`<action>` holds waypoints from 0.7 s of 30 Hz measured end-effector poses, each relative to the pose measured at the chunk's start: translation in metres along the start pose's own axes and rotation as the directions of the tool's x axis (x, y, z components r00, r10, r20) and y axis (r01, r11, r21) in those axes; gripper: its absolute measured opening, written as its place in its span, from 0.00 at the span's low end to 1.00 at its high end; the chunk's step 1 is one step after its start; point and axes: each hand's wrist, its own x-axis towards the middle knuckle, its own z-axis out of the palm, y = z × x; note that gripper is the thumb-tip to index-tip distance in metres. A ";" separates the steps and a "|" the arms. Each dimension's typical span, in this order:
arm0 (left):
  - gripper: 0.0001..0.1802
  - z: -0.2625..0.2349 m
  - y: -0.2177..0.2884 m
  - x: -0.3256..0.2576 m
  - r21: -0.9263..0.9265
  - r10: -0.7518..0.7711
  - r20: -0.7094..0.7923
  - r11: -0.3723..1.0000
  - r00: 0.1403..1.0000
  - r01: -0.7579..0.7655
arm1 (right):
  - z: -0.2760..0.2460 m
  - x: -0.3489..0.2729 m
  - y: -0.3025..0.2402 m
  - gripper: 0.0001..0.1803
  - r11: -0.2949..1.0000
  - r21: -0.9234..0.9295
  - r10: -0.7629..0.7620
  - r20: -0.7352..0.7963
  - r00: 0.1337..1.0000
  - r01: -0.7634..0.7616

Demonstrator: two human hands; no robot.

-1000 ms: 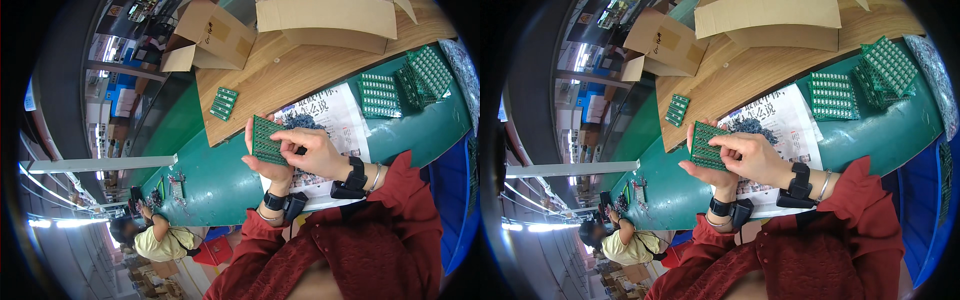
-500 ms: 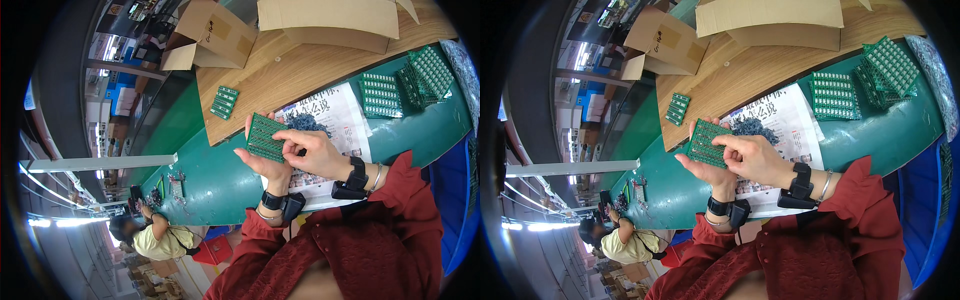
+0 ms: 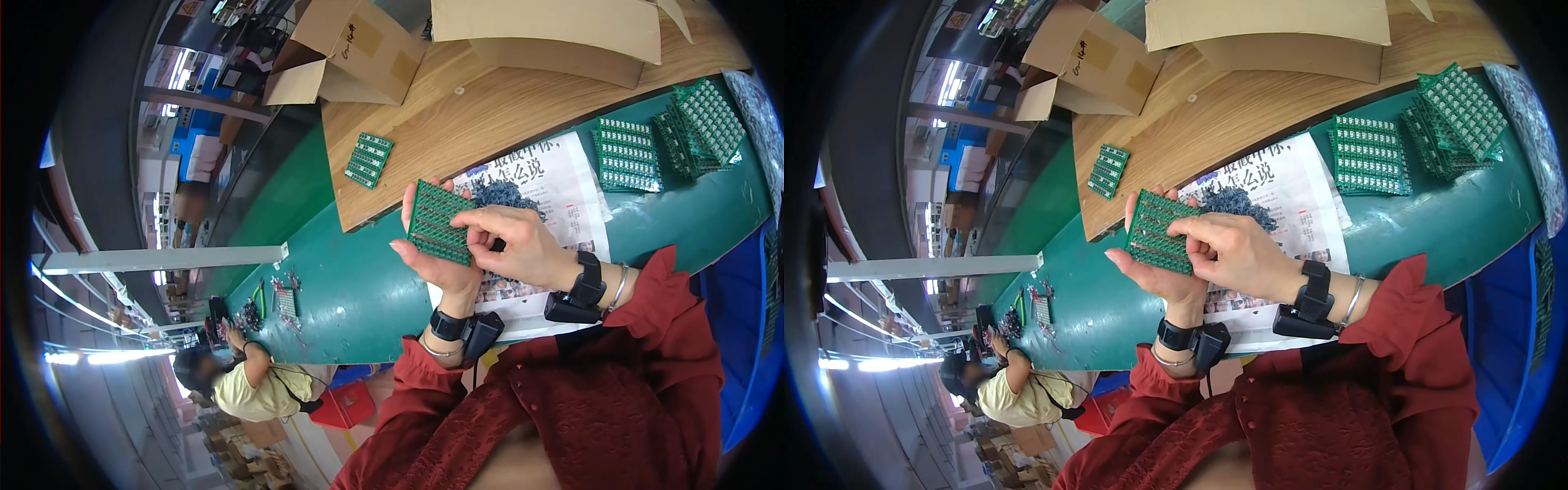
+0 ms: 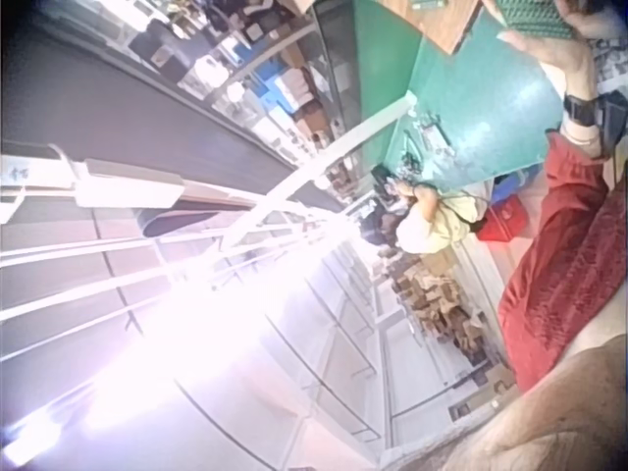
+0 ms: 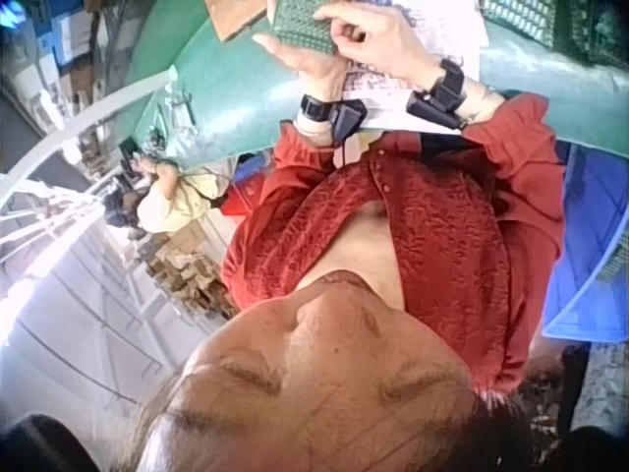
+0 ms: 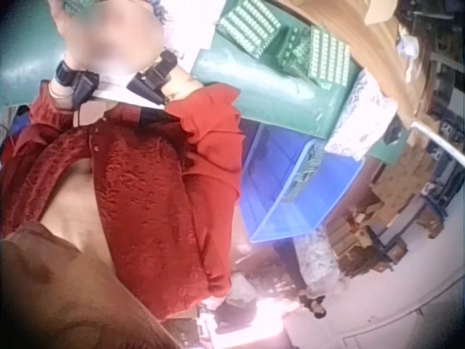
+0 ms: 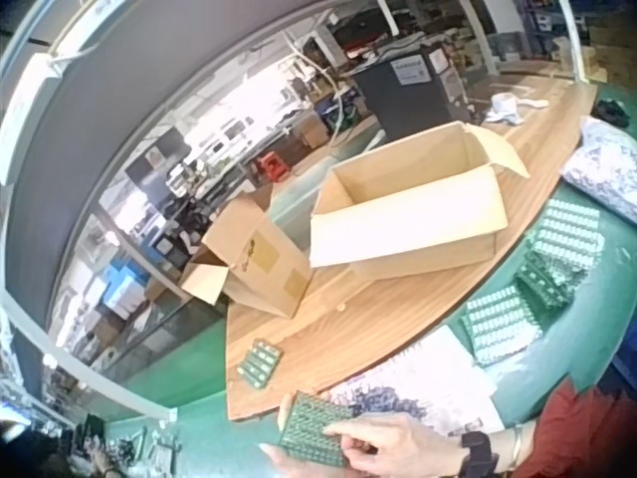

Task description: The person inserts small components into green circuit boards by hand, then stacks the boards and places them into a plastic bag. The person also handles a bag of small components and a newspaper on the table.

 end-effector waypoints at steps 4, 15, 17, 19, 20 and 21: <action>0.46 -0.006 0.002 0.006 0.006 0.041 -0.012 0.999 0.999 -0.041 | -0.003 0.001 -0.001 0.23 0.991 0.122 0.065 -0.033 0.997 -0.060; 0.47 0.000 -0.001 -0.001 0.076 0.038 0.016 0.996 0.999 -0.039 | 0.001 -0.001 -0.003 0.23 0.975 0.197 0.099 0.037 0.994 -0.104; 0.46 -0.001 -0.001 -0.001 0.077 0.039 0.023 0.996 0.999 -0.041 | 0.000 -0.001 -0.005 0.23 0.988 0.131 0.077 0.046 0.996 -0.083; 0.46 -0.001 -0.001 0.000 0.072 0.042 0.032 0.996 0.999 -0.044 | -0.002 0.000 -0.005 0.23 0.991 0.113 0.064 0.021 0.998 -0.066; 0.46 -0.002 0.000 0.002 0.067 0.037 0.009 0.997 0.999 -0.038 | -0.003 0.000 -0.005 0.23 0.990 0.125 0.065 -0.007 0.998 -0.063; 0.46 -0.003 0.000 0.003 0.059 0.030 -0.014 0.998 0.999 -0.029 | -0.004 0.000 -0.005 0.24 0.989 0.136 0.067 -0.036 0.997 -0.062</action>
